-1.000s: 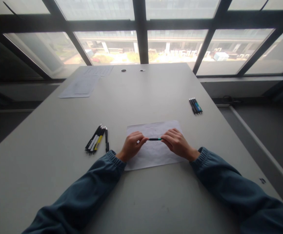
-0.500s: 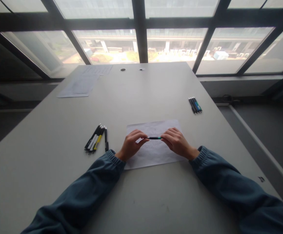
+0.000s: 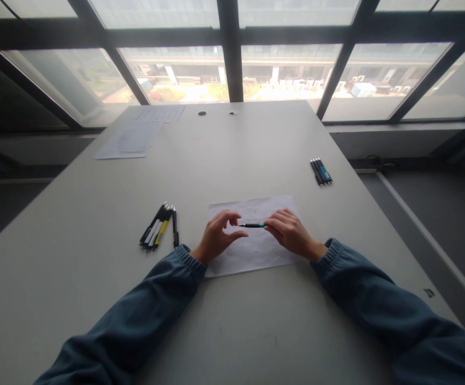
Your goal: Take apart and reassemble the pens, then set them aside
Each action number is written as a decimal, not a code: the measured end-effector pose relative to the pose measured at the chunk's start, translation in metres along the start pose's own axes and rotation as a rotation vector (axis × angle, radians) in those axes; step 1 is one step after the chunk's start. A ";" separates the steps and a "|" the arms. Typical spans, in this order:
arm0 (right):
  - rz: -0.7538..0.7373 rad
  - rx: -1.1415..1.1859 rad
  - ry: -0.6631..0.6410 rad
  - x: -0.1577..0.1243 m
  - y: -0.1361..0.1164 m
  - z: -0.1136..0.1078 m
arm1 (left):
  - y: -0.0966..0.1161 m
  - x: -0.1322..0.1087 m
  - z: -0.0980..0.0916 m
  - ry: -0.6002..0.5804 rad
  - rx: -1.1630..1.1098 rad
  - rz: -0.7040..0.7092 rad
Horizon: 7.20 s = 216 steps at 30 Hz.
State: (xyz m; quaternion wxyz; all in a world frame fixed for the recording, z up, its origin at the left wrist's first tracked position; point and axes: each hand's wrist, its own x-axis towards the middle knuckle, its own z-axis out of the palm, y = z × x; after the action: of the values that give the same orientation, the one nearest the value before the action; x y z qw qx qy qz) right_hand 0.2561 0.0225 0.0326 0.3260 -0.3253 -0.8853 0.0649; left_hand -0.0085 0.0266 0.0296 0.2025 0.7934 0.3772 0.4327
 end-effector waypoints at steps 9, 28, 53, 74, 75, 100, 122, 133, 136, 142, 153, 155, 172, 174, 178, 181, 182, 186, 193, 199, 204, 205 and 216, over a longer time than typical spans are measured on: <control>-0.009 -0.007 -0.008 0.000 -0.001 -0.001 | 0.000 0.001 -0.003 -0.106 -0.002 -0.021; -0.015 -0.010 0.001 0.000 -0.001 -0.001 | 0.008 0.003 -0.001 -0.045 -0.041 0.053; -0.058 -0.010 -0.010 0.003 -0.003 -0.003 | 0.005 0.002 -0.002 -0.196 -0.027 -0.095; -0.034 0.021 -0.035 0.002 -0.003 -0.002 | 0.010 0.004 -0.002 -0.036 -0.068 0.194; -0.029 0.031 -0.033 0.002 -0.003 -0.002 | 0.010 0.003 -0.002 -0.036 -0.060 0.204; 0.808 1.599 0.406 0.032 -0.033 0.004 | 0.007 0.001 -0.002 -0.263 -0.097 0.080; 0.905 1.540 0.559 0.029 0.001 -0.021 | 0.004 0.002 0.000 -0.161 0.228 0.012; 0.888 1.476 0.554 0.020 0.018 -0.016 | 0.000 -0.001 0.001 -0.309 0.444 -0.051; 0.932 1.425 0.518 0.019 0.016 -0.013 | -0.002 -0.002 0.002 -0.358 0.414 -0.035; 0.890 1.289 0.408 0.017 0.008 -0.005 | 0.002 -0.002 0.001 -0.458 0.401 0.035; 0.762 0.674 0.456 0.015 0.010 0.005 | 0.001 -0.003 0.002 -0.465 0.406 0.019; 0.763 0.645 0.407 0.015 0.009 0.009 | 0.001 -0.003 0.002 -0.469 0.408 0.017; 0.763 0.459 0.172 0.014 0.017 0.023 | 0.001 -0.001 0.003 -0.453 0.409 0.032; 0.757 0.456 0.165 0.015 0.017 0.022 | 0.001 -0.001 0.004 -0.451 0.410 0.036; 0.754 0.447 0.151 0.016 0.016 0.022 | 0.001 -0.001 0.004 -0.450 0.416 0.032; 0.765 0.434 0.163 0.016 0.016 0.022 | 0.002 -0.001 0.004 -0.458 0.422 0.027; 0.768 0.433 0.166 0.016 0.017 0.022 | 0.002 -0.001 0.004 -0.461 0.426 0.025; 0.746 0.451 0.138 0.016 0.018 0.022 | 0.002 -0.001 0.003 -0.468 0.431 0.019; 0.752 0.447 0.151 0.017 0.018 0.022 | 0.003 0.001 0.003 -0.470 0.424 0.010; 0.719 0.518 0.244 0.015 0.018 0.021 | 0.003 0.000 0.003 -0.462 0.422 0.020; 0.584 0.494 0.277 0.015 0.009 0.015 | 0.006 0.001 0.002 -0.418 0.467 0.047; 0.563 0.529 0.249 0.015 0.006 0.013 | 0.007 0.001 0.002 -0.388 0.461 0.048; 0.499 1.019 -0.096 0.015 -0.022 0.003 | 0.009 0.002 -0.001 -0.267 0.250 0.184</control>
State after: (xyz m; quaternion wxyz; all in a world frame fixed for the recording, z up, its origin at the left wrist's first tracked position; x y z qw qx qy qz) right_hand 0.2344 0.0148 0.0455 0.3759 -0.3227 -0.6524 0.5736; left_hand -0.0048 0.0226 0.0372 0.1102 0.8937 0.3238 0.2903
